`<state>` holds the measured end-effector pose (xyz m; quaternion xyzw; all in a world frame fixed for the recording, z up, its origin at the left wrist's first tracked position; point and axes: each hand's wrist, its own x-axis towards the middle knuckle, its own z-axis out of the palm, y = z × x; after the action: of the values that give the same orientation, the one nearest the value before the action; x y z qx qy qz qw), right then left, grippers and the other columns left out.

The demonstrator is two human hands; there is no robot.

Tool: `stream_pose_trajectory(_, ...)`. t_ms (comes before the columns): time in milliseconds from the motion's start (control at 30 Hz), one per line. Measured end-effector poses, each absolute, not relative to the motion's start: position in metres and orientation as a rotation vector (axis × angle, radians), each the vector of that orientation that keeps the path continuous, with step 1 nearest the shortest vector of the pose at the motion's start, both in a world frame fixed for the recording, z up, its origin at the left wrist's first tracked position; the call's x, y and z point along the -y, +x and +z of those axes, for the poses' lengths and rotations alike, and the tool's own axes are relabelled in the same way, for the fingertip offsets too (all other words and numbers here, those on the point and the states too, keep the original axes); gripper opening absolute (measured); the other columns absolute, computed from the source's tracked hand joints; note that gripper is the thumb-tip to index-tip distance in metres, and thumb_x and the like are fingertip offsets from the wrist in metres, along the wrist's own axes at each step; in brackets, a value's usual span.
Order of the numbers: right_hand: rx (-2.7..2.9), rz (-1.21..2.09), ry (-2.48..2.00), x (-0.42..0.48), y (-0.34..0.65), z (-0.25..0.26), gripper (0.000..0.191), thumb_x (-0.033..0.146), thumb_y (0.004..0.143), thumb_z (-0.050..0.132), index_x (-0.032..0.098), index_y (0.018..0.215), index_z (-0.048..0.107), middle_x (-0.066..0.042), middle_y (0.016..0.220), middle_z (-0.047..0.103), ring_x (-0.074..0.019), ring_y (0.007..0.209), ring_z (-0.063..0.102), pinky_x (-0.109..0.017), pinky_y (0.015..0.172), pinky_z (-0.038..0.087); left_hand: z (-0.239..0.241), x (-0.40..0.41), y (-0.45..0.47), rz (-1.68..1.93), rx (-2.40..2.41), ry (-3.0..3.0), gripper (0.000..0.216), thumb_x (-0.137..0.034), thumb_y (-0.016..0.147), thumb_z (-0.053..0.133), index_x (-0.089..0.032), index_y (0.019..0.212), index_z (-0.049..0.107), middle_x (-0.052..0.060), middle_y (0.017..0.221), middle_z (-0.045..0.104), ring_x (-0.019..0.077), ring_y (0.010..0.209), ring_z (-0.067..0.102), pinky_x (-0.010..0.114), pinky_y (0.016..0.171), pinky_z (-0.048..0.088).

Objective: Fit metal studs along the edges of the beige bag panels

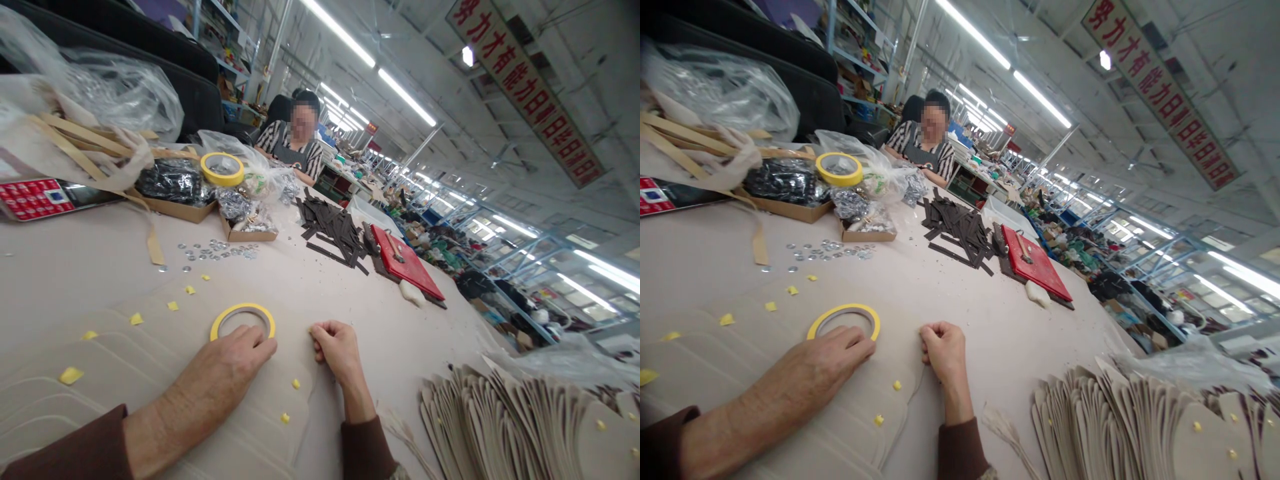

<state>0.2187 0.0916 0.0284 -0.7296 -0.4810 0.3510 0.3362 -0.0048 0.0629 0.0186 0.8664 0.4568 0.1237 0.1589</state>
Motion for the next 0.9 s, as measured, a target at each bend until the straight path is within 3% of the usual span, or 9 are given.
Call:
stream_pose_trajectory(200,1.353,0.817,-2.008,-0.096,0.211,0.034,0.009,0.016,0.075,0.06,0.013,0.068,0.066,0.004,0.047,0.055,-0.009,0.036,0.051,-0.017,0.037,0.036,0.015,-0.064,-0.005,0.361,-1.318,2.477,0.027,0.003,0.096,0.046,-0.017,0.102,0.063,0.007,0.1,0.058,0.0276,0.096,0.059,0.046,0.085,0.056)
stream_pose_trajectory(367,1.287,0.799,-2.007,-0.092,0.214,0.035,0.021,0.025,0.082,0.06,0.014,0.101,0.059,0.008,0.051,0.054,-0.0103,0.035,0.048,-0.019,0.033,0.036,0.02,-0.064,-0.006,0.34,-1.314,2.433,0.032,0.004,0.096,0.041,-0.017,0.102,0.064,0.008,0.101,0.059,0.0263,0.097,0.06,0.044,0.087,0.055)
stream_pose_trajectory(533,1.316,0.798,-1.932,-0.079,0.22,0.026,0.025,0.038,0.086,0.054,0.015,0.085,0.064,0.002,0.058,0.059,-0.0116,0.047,0.054,-0.024,0.05,0.046,0.021,-0.066,-0.006,0.332,-1.307,2.394,0.032,0.005,0.095,0.041,-0.016,0.103,0.064,0.009,0.104,0.06,0.0279,0.101,0.059,0.047,0.091,0.055)
stream_pose_trajectory(700,1.617,0.43,-1.93,-0.078,0.216,0.015,0.03,0.039,0.087,0.054,0.019,0.079,0.075,-0.008,0.081,0.075,-0.0236,0.078,0.066,-0.036,0.078,0.047,0.018,-0.062,-0.002,0.446,-1.316,2.396,0.032,0.005,0.094,0.042,-0.018,0.099,0.064,0.007,0.102,0.06,0.027,0.096,0.059,0.045,0.086,0.056)
stream_pose_trajectory(900,1.73,0.417,-2.027,-0.085,0.212,0.017,0.03,0.03,0.092,0.048,0.021,0.077,0.073,-0.008,0.082,0.077,-0.0254,0.081,0.071,-0.036,0.078,0.047,0.031,-0.065,-0.02,0.746,-1.35,2.499,0.034,0.009,0.085,0.049,-0.019,0.095,0.063,0.004,0.096,0.063,0.0253,0.091,0.061,0.038,0.08,0.055)
